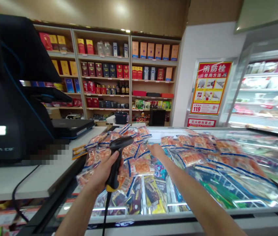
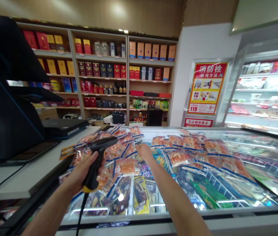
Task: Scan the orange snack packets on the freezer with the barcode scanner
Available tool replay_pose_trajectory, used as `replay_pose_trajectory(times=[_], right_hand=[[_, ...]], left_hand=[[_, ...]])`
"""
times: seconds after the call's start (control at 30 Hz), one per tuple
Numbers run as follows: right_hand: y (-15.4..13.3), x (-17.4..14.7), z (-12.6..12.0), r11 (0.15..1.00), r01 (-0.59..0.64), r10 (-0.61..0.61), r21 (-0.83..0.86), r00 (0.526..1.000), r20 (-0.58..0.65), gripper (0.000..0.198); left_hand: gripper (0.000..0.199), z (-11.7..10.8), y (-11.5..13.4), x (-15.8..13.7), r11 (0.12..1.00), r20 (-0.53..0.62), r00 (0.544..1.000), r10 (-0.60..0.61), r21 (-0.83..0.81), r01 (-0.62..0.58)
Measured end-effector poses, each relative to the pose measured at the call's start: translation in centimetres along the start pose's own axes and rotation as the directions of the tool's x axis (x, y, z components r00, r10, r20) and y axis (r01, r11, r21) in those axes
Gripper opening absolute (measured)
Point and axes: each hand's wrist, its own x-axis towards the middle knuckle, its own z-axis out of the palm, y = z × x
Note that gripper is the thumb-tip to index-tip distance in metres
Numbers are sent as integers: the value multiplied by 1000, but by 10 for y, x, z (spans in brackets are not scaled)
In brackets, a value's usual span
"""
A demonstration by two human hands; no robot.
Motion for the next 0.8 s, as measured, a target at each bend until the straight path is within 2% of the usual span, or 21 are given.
replay_pose_trajectory(times=[0.13, 0.23, 0.37, 0.53, 0.8], right_hand=[[-4, 0, 15, 995, 24, -28, 92, 999, 44, 44], [-2, -4, 12, 991, 25, -15, 135, 997, -69, 32], [6, -16, -11, 990, 28, 9, 141, 967, -255, 27], [14, -32, -38, 989, 83, -22, 126, 905, -425, 26], [55, -39, -40, 931, 189, 61, 311, 760, -647, 30]], left_hand=[[29, -3, 2, -6, 1000, -5, 1000, 18, -5, -18], [29, -3, 5, -11, 999, 7, 999, 48, 1, -48], [29, 5, 7, -14, 998, 28, 998, 57, 15, -58], [27, 20, 6, -17, 999, 73, 996, 42, -12, -41], [26, 40, 7, -25, 998, 162, 986, 49, 29, -55]])
